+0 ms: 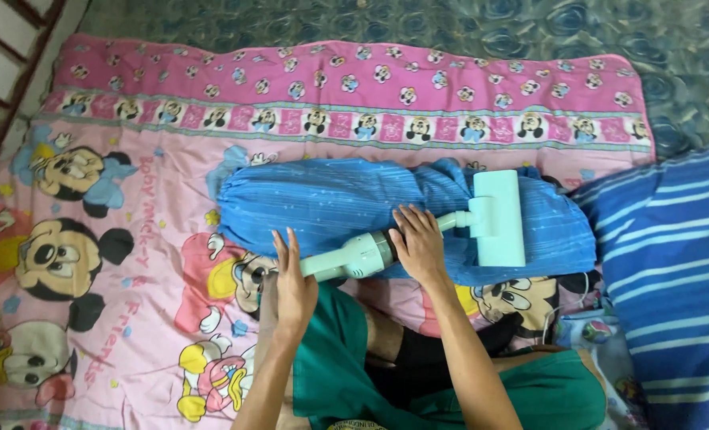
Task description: The person uses a handheld vacuum cleaner to clean a blue pillow placed on a bed. They move the vacuum back and forth over the pillow surface, then briefly adjust the pillow and continue vacuuming.
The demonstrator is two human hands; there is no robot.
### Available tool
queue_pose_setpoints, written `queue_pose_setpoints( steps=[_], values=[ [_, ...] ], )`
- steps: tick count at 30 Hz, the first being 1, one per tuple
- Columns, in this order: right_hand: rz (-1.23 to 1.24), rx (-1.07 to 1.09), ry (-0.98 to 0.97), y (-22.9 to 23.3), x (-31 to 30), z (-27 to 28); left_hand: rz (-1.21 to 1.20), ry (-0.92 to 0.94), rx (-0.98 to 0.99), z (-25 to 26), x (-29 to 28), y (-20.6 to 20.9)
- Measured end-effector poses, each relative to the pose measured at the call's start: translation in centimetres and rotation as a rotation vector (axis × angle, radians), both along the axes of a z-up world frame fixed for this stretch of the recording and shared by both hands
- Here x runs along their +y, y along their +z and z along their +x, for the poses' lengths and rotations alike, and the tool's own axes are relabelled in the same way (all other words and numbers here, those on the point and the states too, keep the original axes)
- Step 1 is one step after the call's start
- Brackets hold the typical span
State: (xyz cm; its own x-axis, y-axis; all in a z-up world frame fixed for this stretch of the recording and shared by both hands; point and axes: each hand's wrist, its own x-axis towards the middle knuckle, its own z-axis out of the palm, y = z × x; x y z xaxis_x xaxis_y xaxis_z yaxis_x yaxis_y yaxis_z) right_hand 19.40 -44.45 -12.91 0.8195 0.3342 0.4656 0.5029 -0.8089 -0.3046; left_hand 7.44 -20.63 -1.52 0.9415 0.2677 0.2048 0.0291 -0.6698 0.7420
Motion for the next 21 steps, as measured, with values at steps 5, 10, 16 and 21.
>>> queue_pose_setpoints(
  steps=[5,10,16,21],
  values=[
    [-0.024,-0.036,-0.038,-0.4,-3.9,0.2,0.206,0.038,0.095,1.6,-3.8,-2.0],
    [0.021,-0.059,-0.068,0.0,-4.7,0.5,0.567,0.491,0.336,4.6,-8.4,-2.1],
    [-0.031,-0.063,-0.163,-0.4,-2.3,0.6,0.086,-0.128,0.05,2.0,-0.4,-4.3],
    [-0.03,-0.079,-0.162,-1.1,1.5,0.8,0.169,-0.074,0.018,1.7,2.6,-1.6]
  ],
)
